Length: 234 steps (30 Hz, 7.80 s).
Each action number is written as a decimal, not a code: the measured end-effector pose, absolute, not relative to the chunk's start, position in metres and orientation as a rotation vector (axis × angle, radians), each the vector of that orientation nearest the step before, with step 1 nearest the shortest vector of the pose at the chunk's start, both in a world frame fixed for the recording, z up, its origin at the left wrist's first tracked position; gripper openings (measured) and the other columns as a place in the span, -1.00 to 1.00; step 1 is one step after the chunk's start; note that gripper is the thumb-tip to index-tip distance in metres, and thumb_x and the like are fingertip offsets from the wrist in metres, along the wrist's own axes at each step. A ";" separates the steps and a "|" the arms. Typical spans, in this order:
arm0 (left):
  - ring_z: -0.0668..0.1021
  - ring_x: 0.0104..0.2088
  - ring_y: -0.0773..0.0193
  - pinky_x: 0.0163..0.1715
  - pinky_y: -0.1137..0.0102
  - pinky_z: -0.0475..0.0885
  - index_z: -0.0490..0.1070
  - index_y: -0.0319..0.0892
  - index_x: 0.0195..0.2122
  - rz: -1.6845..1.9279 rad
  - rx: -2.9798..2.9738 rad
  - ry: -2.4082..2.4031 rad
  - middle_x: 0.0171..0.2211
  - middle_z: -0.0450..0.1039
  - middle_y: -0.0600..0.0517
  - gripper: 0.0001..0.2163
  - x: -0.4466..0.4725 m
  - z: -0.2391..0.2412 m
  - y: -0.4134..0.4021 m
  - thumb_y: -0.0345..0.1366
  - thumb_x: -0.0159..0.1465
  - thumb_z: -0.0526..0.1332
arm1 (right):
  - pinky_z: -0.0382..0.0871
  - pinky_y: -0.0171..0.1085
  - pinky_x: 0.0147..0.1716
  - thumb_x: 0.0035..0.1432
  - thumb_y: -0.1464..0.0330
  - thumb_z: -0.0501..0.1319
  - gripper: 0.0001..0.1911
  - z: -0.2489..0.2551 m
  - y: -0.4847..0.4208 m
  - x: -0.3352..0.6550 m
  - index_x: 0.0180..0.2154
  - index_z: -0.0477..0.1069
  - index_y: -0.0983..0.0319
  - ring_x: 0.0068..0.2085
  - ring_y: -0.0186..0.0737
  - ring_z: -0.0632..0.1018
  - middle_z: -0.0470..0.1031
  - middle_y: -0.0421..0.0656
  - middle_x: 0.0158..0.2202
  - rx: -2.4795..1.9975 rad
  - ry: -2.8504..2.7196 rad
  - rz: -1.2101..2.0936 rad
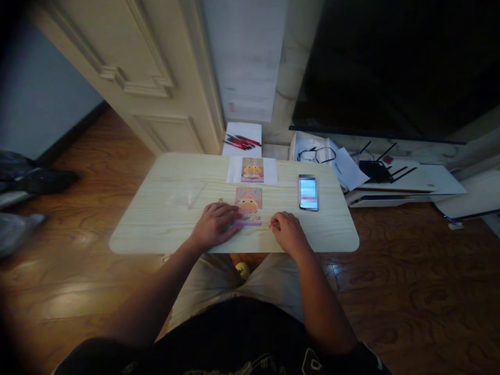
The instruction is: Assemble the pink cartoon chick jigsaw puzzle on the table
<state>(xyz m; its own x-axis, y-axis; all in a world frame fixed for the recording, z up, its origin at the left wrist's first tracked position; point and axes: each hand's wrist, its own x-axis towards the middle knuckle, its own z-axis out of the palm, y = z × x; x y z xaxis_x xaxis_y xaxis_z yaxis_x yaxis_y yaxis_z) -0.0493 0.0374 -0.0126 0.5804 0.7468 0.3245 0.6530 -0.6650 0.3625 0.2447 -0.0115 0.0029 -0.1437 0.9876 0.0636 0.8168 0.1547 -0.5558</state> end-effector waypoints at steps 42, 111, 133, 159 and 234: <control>0.44 0.27 -0.04 0.28 -0.03 0.32 0.48 0.07 0.22 0.526 2.651 0.997 0.27 0.44 0.03 -0.60 -0.049 -0.012 0.039 -0.09 0.37 0.19 | 0.27 -0.30 -0.33 0.20 0.47 0.21 -0.90 0.003 0.048 0.200 -0.32 0.41 0.14 -0.33 -0.21 0.52 0.58 -0.19 -0.35 -1.842 -1.913 0.482; 0.56 0.00 0.06 0.09 0.08 0.33 0.58 -0.01 -0.02 0.860 2.292 1.359 -0.10 0.61 -0.03 -0.74 -0.028 -0.009 0.033 -0.05 0.34 0.29 | 0.52 -0.18 -0.22 0.19 0.17 0.33 -0.78 -0.005 0.016 0.204 -0.23 0.52 0.18 -0.27 -0.10 0.67 0.68 -0.11 -0.29 -1.529 -1.357 1.109; 0.58 -0.21 0.11 -0.13 0.16 0.41 0.66 -0.01 -0.14 0.572 2.464 1.313 -0.22 0.64 -0.03 -0.76 -0.065 0.000 0.088 -0.06 0.33 0.27 | 0.48 -0.21 -0.26 0.22 0.12 0.31 -0.69 -0.009 0.026 0.187 -0.11 0.50 0.18 -0.23 -0.13 0.61 0.64 -0.09 -0.20 -1.487 -1.310 1.019; 0.46 0.07 -0.08 0.00 -0.01 0.30 0.54 0.00 0.10 0.488 2.590 1.207 0.11 0.53 -0.04 -0.62 -0.054 -0.001 0.059 -0.20 0.24 0.25 | 0.43 -0.07 0.11 0.26 0.46 0.22 -0.72 -0.013 0.023 0.202 -0.07 0.62 0.12 0.02 -0.05 0.52 0.55 -0.07 -0.05 -1.601 -1.794 0.564; 0.49 0.18 0.05 0.25 0.03 0.33 0.55 0.01 0.03 0.687 2.551 1.165 0.18 0.49 -0.03 -0.74 -0.002 -0.010 0.018 -0.13 0.35 0.24 | 0.47 -0.11 -0.17 0.24 0.37 0.24 -0.94 -0.019 -0.003 0.277 -0.24 0.49 0.15 -0.24 -0.08 0.57 0.57 -0.12 -0.27 -1.844 -1.656 0.404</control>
<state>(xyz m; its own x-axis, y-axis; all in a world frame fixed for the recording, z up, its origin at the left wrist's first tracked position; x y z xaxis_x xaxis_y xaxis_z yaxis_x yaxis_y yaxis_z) -0.0017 0.0181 -0.0101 0.5682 0.7613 0.3124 0.6419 -0.6476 0.4107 0.2769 -0.0031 -0.0189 0.1672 0.9701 0.1756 0.7804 -0.0214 -0.6249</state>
